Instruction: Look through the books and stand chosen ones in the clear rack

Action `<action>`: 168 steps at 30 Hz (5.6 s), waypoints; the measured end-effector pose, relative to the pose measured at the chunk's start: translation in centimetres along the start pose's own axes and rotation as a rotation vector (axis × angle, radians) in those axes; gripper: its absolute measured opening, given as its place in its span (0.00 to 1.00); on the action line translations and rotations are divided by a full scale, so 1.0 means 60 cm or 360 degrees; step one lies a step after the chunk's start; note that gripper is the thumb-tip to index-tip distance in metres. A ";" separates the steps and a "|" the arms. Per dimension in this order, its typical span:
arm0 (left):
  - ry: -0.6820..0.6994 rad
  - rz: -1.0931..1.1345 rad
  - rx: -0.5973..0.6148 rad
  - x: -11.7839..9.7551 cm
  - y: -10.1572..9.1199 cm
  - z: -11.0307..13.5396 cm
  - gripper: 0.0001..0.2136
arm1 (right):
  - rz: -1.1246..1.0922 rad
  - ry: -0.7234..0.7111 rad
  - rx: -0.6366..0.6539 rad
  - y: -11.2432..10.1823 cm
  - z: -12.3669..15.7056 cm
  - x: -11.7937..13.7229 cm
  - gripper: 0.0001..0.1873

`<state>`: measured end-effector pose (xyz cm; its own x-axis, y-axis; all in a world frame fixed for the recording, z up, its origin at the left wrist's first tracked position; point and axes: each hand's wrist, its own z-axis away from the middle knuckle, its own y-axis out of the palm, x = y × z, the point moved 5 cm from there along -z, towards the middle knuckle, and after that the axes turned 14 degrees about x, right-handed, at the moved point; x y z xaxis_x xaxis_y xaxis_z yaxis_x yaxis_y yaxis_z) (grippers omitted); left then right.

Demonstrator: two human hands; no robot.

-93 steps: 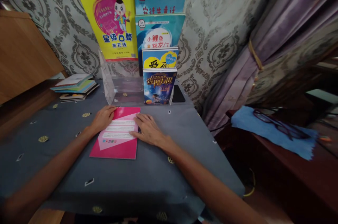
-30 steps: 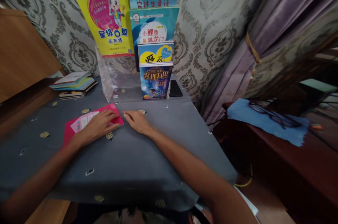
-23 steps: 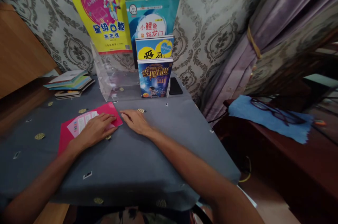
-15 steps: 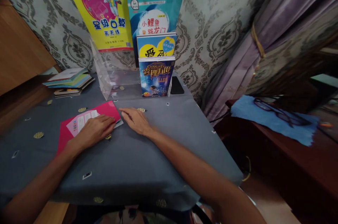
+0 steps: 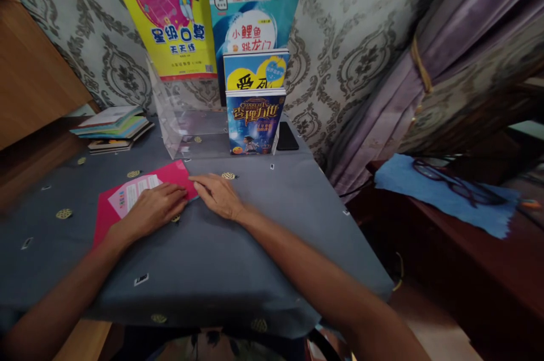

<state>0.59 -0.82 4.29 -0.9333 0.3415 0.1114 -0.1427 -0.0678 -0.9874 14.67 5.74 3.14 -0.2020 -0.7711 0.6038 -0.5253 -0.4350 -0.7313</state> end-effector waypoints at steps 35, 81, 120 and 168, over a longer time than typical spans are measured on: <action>-0.0902 -0.0053 0.0386 0.103 -0.009 0.024 0.21 | 0.0702 0.0221 0.0452 0.021 -0.055 -0.031 0.18; 0.0362 0.0006 -0.0285 -0.059 0.019 0.073 0.18 | 0.0464 -0.0024 0.0282 0.024 -0.020 -0.025 0.16; 0.0373 -0.0061 -0.0355 -0.069 0.016 0.082 0.15 | -0.0136 -0.0184 0.0216 0.018 0.087 0.063 0.24; 0.0141 0.0396 -0.0441 -0.099 0.039 0.183 0.15 | 0.0882 0.0173 0.0368 0.017 0.053 0.028 0.21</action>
<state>2.18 -13.33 2.56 -0.8943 0.4270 -0.1337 0.1904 0.0927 -0.9773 16.43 2.50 2.41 -0.4838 -0.8649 0.1337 -0.1273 -0.0816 -0.9885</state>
